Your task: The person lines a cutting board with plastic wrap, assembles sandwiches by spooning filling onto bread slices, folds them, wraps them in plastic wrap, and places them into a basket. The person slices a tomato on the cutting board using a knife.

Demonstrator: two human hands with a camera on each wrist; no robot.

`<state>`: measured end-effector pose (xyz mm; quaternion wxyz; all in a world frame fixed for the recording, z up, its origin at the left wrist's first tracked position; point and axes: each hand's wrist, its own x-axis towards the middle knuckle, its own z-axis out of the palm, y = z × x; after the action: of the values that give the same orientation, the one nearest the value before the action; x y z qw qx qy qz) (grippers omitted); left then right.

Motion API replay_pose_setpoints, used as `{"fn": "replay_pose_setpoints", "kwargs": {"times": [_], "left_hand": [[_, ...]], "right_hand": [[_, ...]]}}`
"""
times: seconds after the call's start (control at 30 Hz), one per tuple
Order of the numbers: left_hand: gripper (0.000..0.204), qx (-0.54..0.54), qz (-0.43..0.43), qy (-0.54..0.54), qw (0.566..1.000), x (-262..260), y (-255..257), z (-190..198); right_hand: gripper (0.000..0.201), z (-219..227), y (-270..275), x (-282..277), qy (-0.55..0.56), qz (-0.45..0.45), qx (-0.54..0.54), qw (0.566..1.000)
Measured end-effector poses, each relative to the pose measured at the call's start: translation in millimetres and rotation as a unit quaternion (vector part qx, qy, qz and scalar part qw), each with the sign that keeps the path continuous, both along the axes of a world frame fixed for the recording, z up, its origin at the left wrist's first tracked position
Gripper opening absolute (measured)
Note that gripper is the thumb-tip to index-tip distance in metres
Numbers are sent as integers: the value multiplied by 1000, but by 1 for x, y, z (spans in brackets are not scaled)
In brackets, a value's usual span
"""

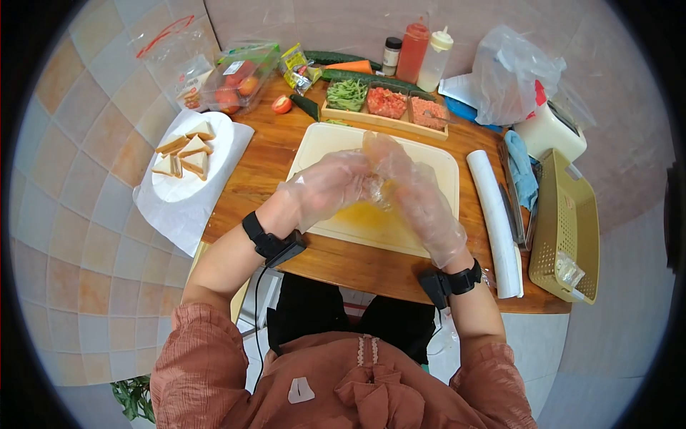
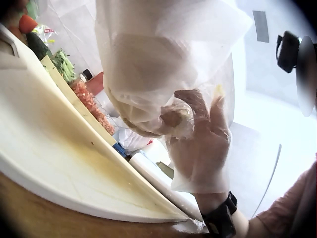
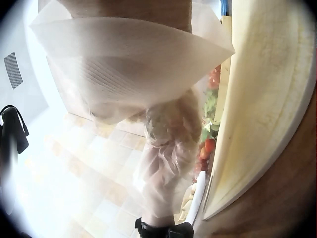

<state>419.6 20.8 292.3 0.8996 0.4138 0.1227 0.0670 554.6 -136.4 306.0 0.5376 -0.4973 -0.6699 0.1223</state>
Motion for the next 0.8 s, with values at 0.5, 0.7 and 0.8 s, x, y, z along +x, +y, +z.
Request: {"fn": "replay_pose_setpoints", "kwargs": {"times": [0.5,0.7,0.8], "left_hand": [[24,-50,3,-10,999,-3,12,-12],[28,-151,-41,-77,985,-3,16,-16],[27,-110,-26,-47,992,-3,15,-14]], "right_hand": [[58,11,4,-2,-218,-18,7,976],[64,6,3,-4,-250,-32,6,968],[68,5,2,-6,-251,-41,10,967]]}}
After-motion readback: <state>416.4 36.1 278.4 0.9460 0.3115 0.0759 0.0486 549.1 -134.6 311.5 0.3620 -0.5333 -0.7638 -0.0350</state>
